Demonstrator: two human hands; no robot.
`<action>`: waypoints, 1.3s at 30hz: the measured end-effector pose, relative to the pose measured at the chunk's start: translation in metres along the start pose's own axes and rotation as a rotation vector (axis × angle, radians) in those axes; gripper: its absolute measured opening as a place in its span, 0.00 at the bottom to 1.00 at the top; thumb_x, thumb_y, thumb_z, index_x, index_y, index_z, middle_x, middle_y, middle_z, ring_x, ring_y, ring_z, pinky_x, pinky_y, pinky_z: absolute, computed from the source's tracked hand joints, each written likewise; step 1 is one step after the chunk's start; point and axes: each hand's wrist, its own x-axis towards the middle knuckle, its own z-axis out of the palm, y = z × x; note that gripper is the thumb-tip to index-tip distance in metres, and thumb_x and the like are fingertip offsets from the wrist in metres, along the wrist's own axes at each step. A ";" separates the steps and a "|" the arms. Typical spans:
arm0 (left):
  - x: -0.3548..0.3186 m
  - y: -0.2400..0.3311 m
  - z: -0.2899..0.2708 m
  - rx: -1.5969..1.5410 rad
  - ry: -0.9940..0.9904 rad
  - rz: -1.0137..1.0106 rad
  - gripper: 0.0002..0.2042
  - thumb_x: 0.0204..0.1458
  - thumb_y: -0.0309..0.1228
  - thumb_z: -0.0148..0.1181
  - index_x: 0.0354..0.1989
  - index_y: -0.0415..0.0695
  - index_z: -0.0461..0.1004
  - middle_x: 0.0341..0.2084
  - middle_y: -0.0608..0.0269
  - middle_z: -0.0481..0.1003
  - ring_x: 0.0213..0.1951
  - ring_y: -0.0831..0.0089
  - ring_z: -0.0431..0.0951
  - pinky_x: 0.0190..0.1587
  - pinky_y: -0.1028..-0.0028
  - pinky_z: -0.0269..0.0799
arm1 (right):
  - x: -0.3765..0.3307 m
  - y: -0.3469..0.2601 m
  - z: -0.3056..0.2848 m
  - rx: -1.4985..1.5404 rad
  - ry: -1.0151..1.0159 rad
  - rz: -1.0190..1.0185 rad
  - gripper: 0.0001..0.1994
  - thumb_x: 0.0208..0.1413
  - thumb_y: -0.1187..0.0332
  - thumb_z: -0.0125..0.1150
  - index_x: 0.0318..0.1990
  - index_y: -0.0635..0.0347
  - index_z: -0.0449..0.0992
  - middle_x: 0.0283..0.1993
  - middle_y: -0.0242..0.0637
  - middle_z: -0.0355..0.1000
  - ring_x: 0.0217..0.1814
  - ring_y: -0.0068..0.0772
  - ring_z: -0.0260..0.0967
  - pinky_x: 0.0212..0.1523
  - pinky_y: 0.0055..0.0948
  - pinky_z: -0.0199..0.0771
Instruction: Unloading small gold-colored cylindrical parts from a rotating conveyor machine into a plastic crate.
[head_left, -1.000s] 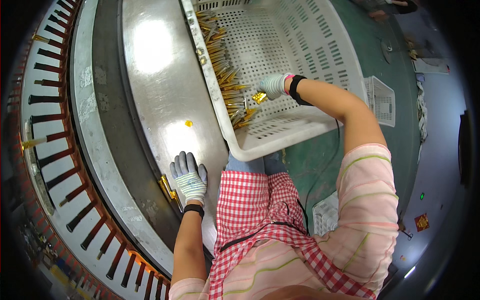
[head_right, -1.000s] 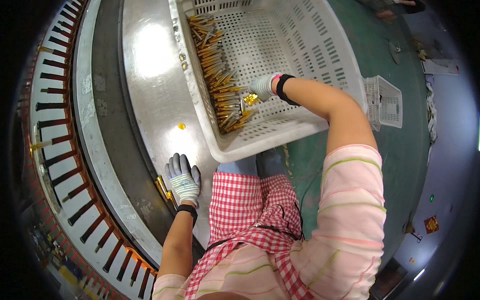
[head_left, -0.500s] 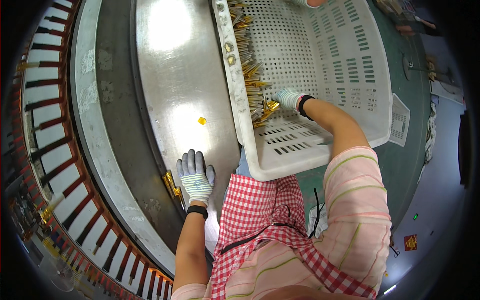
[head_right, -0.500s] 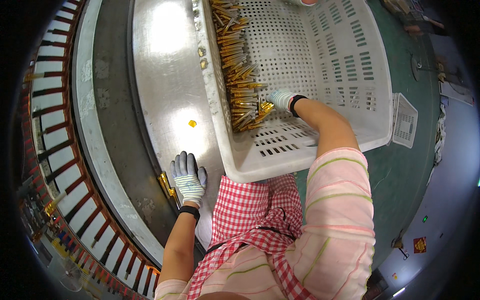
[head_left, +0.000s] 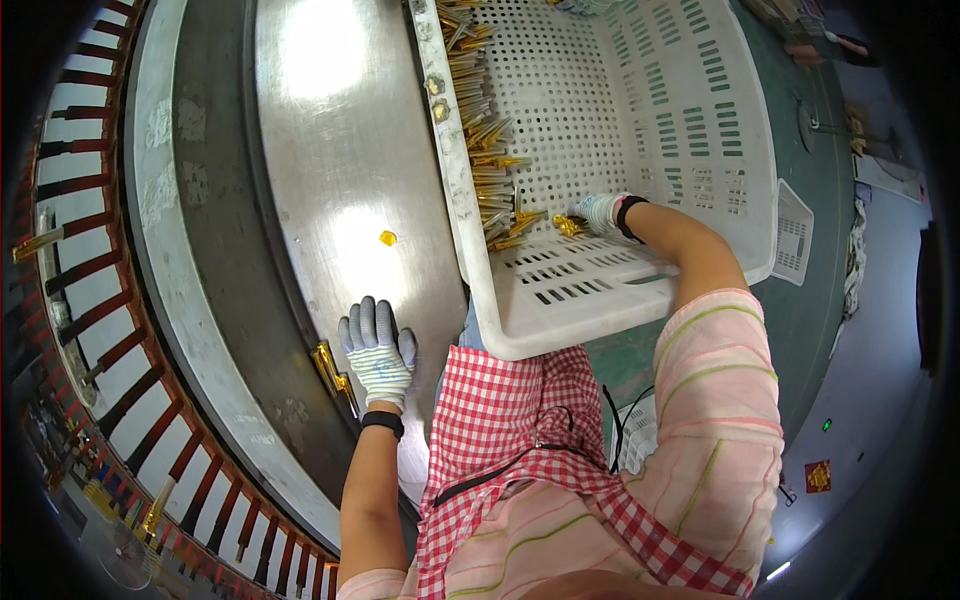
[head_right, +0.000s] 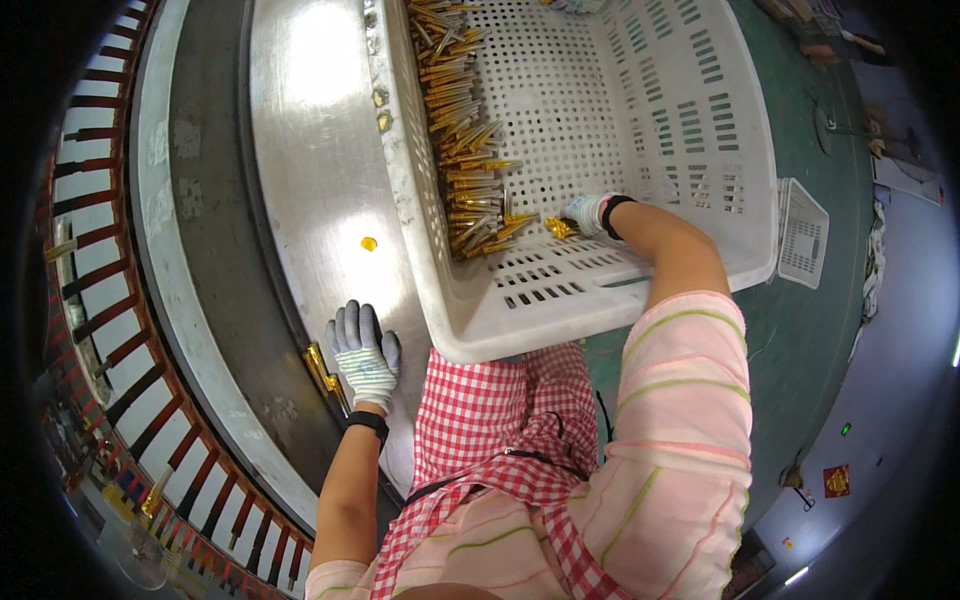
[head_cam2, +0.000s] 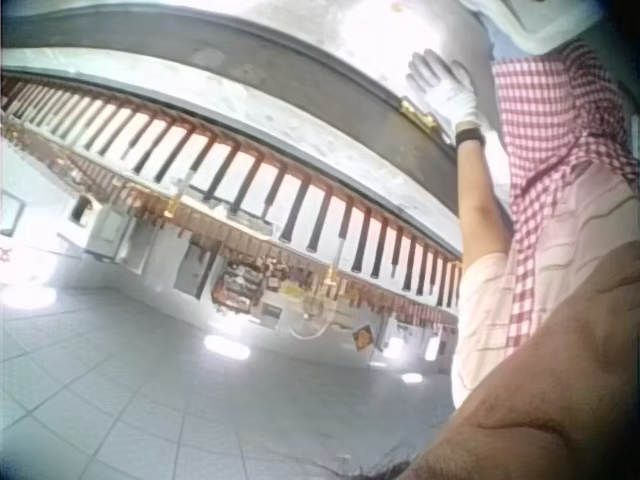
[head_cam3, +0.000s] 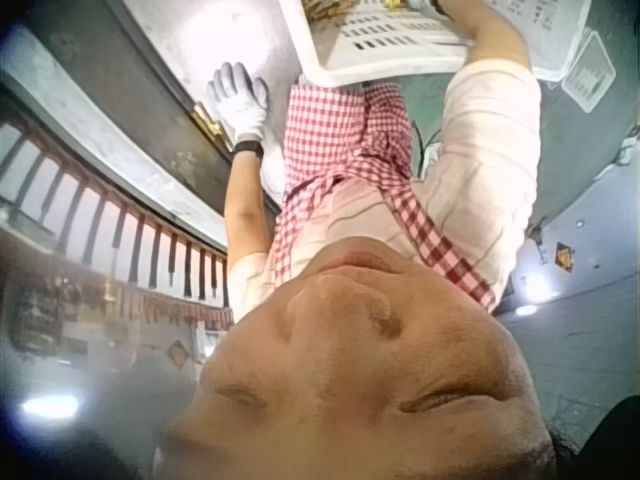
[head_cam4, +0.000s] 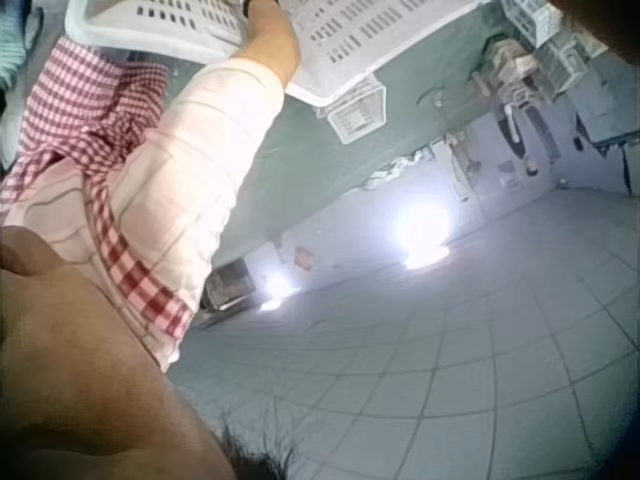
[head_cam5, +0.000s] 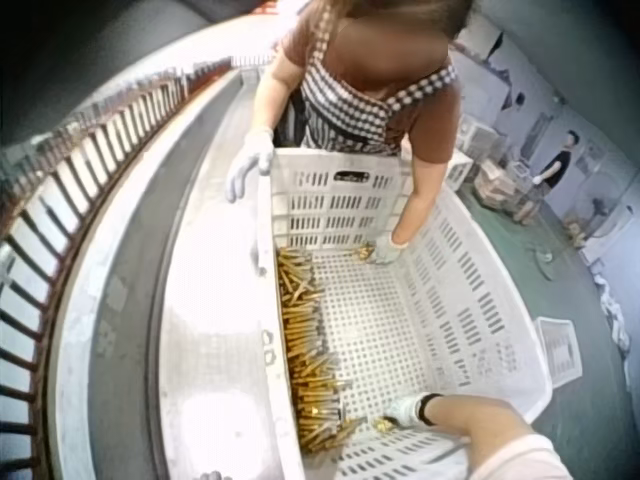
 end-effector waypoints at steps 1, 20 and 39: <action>0.001 0.001 0.001 -0.007 0.001 0.008 0.24 0.43 0.36 0.54 0.51 0.41 0.66 0.53 0.50 0.64 0.55 0.52 0.62 0.61 0.51 0.50 | 0.001 0.005 0.004 0.021 0.006 0.025 0.25 0.43 0.75 0.59 0.54 0.55 0.68 0.52 0.46 0.71 0.54 0.49 0.68 0.51 0.43 0.68; 0.019 0.013 0.006 -0.110 -0.159 0.067 0.26 0.49 0.44 0.50 0.56 0.45 0.63 0.58 0.52 0.61 0.60 0.56 0.58 0.63 0.54 0.49 | -0.271 -0.182 -0.203 0.862 0.861 -0.323 0.11 0.57 0.72 0.47 0.41 0.68 0.74 0.23 0.31 0.68 0.25 0.19 0.65 0.27 0.21 0.66; -0.028 -0.029 0.008 -0.122 0.131 0.062 0.31 0.44 0.42 0.56 0.57 0.38 0.62 0.58 0.47 0.60 0.61 0.52 0.57 0.66 0.54 0.46 | -0.207 -0.709 -0.126 0.398 0.553 -1.350 0.17 0.56 0.64 0.54 0.50 0.63 0.70 0.37 0.46 0.75 0.38 0.40 0.74 0.41 0.32 0.72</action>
